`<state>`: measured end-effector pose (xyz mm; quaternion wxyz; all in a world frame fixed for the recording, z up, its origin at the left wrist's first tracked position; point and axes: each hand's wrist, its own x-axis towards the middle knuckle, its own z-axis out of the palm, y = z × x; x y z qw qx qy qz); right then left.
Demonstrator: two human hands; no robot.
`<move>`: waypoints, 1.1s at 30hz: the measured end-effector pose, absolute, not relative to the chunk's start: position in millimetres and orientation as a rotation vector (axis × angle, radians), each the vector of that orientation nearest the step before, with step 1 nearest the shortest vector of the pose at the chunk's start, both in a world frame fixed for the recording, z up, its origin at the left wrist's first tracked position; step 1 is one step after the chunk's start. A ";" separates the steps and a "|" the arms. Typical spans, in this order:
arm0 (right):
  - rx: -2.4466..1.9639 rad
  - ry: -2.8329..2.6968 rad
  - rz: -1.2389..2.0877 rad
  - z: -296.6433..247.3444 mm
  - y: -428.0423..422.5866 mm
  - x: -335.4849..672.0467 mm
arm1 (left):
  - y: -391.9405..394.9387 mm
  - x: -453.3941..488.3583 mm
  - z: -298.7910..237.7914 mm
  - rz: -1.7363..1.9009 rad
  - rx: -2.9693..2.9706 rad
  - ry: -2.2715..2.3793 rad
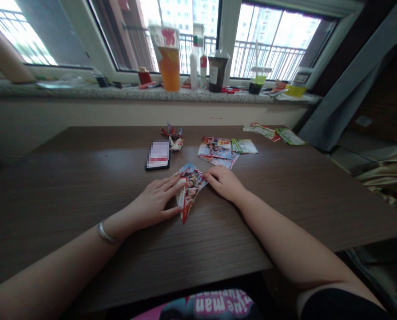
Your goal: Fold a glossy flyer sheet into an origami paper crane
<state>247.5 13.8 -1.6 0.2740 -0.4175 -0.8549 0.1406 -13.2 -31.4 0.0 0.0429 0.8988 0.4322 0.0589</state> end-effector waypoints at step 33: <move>-1.075 -2.618 0.479 0.3 3.6 250.3 | -12.8 -20.6 -7.7 0.802 2.310 1.314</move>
